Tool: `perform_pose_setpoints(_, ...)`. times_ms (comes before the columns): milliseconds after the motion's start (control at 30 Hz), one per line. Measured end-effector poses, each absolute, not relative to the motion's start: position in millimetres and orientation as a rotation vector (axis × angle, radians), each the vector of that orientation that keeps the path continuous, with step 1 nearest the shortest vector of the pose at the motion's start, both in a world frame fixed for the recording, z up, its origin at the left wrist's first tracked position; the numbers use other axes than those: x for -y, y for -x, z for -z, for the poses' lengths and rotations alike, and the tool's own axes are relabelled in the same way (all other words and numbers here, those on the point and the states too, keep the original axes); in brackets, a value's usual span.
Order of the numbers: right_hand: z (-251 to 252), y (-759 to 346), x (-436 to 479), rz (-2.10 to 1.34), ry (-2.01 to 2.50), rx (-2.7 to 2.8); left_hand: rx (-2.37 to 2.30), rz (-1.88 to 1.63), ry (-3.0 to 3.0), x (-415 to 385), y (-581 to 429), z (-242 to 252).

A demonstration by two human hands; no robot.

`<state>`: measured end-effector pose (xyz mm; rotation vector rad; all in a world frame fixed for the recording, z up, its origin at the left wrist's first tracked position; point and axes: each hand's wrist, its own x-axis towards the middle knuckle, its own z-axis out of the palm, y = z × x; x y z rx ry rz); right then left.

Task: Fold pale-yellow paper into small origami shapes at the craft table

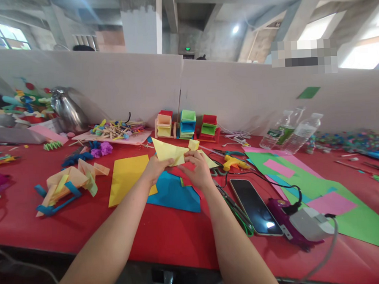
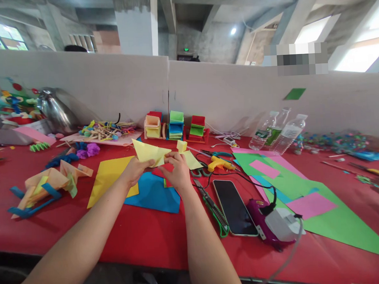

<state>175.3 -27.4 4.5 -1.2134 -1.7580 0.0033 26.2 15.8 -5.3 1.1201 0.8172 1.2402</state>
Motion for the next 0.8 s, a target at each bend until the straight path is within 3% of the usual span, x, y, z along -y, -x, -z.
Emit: perform_pose_setpoints(800,2.3,-170.4,23.8,-0.006,1.12,1.791,-0.91,-1.252,-1.234,-14.6,-32.2,7.5)
